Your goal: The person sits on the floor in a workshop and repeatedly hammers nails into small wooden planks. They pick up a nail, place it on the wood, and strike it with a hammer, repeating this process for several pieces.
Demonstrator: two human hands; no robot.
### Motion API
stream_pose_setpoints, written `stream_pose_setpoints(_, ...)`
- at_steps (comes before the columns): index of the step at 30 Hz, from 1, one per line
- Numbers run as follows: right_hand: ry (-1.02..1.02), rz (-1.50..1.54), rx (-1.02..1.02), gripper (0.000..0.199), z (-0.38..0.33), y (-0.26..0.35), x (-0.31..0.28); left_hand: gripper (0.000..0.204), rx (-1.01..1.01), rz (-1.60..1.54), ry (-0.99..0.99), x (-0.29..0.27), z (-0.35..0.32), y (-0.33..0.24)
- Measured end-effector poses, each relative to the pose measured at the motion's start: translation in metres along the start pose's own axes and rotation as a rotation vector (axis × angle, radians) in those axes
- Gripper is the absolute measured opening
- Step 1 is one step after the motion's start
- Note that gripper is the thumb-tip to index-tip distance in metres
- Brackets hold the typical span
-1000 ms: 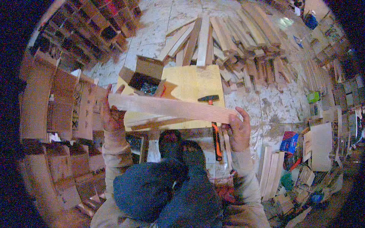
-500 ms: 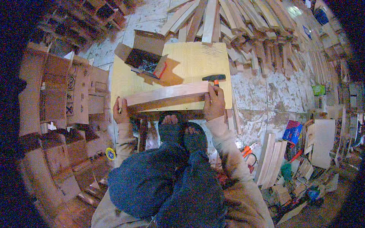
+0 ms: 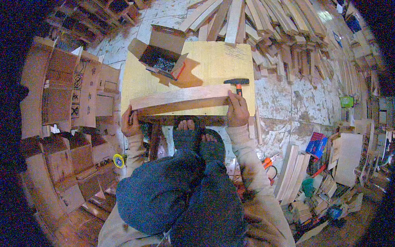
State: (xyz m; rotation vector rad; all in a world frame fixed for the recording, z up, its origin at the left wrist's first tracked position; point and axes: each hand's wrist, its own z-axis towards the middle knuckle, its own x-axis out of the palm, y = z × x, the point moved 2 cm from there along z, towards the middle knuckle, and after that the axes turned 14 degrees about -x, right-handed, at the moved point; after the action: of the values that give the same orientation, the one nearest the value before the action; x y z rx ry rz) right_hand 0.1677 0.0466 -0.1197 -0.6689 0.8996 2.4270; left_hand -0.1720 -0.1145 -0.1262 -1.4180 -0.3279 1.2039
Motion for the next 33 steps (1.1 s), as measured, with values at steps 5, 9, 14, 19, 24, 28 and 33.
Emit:
stream_pose_setpoints(5,-0.059,0.109,-0.009,0.030,0.012,-0.003,0.017,0.032,0.035,0.076,-0.034,-0.009,0.018,0.006)
stream_pose_setpoints(9,-0.038,0.123,0.043,0.030,0.014,0.000,0.027,0.034,0.116,0.147,-0.064,-0.014,0.029,0.011)
stream_pose_setpoints(14,-0.064,0.063,-0.005,0.030,0.013,0.001,0.029,0.034,0.173,0.226,-0.093,-0.017,0.031,0.018)
stream_pose_setpoints(19,-0.059,0.043,-0.037,0.031,0.012,-0.002,0.032,0.034,0.326,0.222,-0.134,-0.014,0.033,0.021)
stream_pose_setpoints(24,0.029,-0.111,-0.276,0.036,0.021,-0.003,0.028,0.034,0.437,0.237,-0.144,-0.012,0.039,0.022)
stream_pose_setpoints(28,0.128,-0.142,-0.454,0.042,0.030,-0.002,0.017,0.033,0.363,0.176,-0.072,-0.015,0.040,0.016)
stream_pose_setpoints(33,0.239,-0.195,-0.523,0.045,0.034,0.003,0.013,0.032,0.483,0.267,-0.213,-0.012,0.054,-0.033)
